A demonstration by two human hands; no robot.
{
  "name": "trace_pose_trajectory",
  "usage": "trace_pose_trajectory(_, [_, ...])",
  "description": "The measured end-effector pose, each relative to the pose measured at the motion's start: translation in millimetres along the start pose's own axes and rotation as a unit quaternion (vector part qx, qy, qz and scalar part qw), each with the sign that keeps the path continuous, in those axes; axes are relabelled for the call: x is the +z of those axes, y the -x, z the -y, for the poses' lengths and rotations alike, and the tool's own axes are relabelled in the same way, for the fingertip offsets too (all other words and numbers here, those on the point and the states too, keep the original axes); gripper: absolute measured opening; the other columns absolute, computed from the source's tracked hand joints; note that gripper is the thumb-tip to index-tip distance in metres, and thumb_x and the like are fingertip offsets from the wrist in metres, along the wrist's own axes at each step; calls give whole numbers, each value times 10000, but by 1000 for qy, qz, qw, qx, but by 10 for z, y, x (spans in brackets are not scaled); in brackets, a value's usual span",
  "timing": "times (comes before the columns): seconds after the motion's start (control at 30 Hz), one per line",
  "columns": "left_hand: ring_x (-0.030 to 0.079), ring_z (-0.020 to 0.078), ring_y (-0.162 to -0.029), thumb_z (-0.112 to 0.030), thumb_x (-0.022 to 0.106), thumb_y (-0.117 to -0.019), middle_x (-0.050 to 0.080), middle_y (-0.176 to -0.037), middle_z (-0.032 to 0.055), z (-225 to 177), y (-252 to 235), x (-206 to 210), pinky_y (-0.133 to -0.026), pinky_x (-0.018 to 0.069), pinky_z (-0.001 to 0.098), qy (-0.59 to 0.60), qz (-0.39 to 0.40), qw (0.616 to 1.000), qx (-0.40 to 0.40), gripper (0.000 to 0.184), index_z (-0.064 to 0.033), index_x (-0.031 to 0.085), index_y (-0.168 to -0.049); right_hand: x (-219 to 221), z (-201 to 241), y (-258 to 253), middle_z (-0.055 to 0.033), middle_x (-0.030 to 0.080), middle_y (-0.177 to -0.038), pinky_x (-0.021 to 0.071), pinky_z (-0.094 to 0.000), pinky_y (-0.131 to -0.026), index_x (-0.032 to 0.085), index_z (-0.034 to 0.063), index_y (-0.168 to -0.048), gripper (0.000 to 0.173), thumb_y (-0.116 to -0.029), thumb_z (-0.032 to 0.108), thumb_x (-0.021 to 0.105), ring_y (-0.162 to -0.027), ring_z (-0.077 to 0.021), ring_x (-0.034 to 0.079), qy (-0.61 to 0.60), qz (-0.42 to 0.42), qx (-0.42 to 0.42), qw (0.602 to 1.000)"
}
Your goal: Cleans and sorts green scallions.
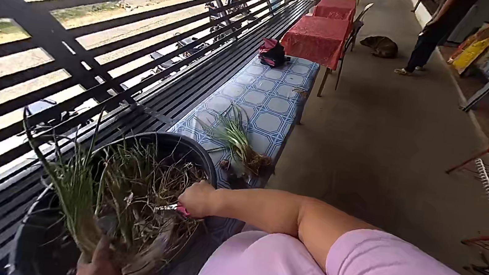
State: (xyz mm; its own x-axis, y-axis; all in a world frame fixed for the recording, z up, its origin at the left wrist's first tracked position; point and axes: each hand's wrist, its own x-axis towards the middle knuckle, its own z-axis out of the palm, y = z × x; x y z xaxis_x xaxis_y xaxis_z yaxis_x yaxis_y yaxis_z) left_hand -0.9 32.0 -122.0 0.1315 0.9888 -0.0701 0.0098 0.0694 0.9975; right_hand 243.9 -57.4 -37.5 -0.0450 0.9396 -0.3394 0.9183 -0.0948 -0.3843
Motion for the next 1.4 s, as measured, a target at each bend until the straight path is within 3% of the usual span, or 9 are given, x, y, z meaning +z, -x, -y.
trace_pose_trajectory(0.1, [655, 107, -904, -221, 472, -1076, 608, -1142, 100, -223, 118, 94, -804, 578, 327, -4, -23, 999, -37, 480, -14, 351, -1492, -23, 43, -77, -275, 653, -1285, 397, -677, -1070, 665, -30, -1263, 337, -1082, 216, 522, -1277, -461, 573, 12, 37, 18, 999])
trace_pose_trajectory(0.2, [668, 204, -1001, -264, 601, -1019, 632, -1232, 143, -116, 70, -15, -858, 577, 439, 15, -34, 998, -56, 565, -90, 380, -1509, 119, 92, -282, -272, 677, -1230, 421, -705, -1035, 702, -9, -1191, 318, -1057, 242, 561, -1224, -472, 606, 83, 78, 36, 993])
trace_pose_trajectory(0.43, [657, 186, -1060, -91, 671, -946, 623, -1262, 156, -84, 71, -64, -915, 568, 395, 63, -23, 998, -11, 610, -30, 393, -1485, 276, 87, -470, -265, 675, -1239, 434, -720, -988, 704, 7, -1177, 351, -1061, 297, 544, -1216, -471, 613, 160, 143, 60, 975])
trace_pose_trajectory(0.57, [654, 173, -1065, -59, 723, -874, 622, -1248, 171, -105, 130, -37, -933, 559, 368, -7, -44, 998, 53, 708, -1, 369, -1485, 337, -56, -511, -221, 697, -1231, 439, -719, -985, 723, 66, -1220, 290, -1013, 230, 605, -1199, -445, 629, 132, 123, 47, 982])
trace_pose_trajectory(0.83, [634, 271, -1212, -94, 775, -860, 626, -1328, 214, -59, 206, 58, -1057, 509, 450, -169, -76, 971, 150, 671, 8, 478, -1453, -108, 41, -238, -159, 731, -1181, 479, -625, -1022, 731, 127, -1258, 291, -1041, 262, 592, -1157, -351, 667, -63, -6, 2, 998])
trace_pose_trajectory(0.97, [673, 185, -1029, -99, 736, -876, 654, -1206, 167, -244, 296, 166, -909, 566, 376, -32, -42, 998, 23, 649, 2, 440, -1445, -219, 248, -126, -137, 738, -1165, 518, -488, -1020, 754, 73, -1191, 254, -1021, 211, 625, -1116, -270, 694, -88, -146, -121, 978])
trace_pose_trajectory(1.07, [669, 180, -901, -116, 701, -945, 635, -1131, 143, -350, 349, 301, -785, 588, 367, 108, -19, 992, -61, 591, -25, 400, -1446, -220, 318, -167, -137, 740, -1125, 546, -444, -981, 760, 60, -1165, 237, -1007, 189, 638, -1062, -262, 706, -80, -207, -181, 958])
trace_pose_trajectory(1.23, [651, 167, -873, -157, 659, -985, 616, -1105, 119, -464, 428, 415, -753, 576, 347, 137, 3, 988, -74, 549, -57, 381, -1448, -181, 354, -279, -143, 749, -1102, 544, -483, -970, 781, 63, -1109, 189, -967, 134, 679, -1074, -313, 701, -42, -289, -265, 919])
trace_pose_trajectory(1.4, [643, 160, -862, -101, 700, -926, 613, -1101, 119, -560, 480, 529, -739, 569, 335, 107, 29, 992, -66, 597, -42, 387, -1430, -192, 419, -505, -120, 741, -1173, 503, -516, -999, 770, 117, -1187, 234, -985, 131, 652, -1169, -340, 662, 39, -364, -336, 868])
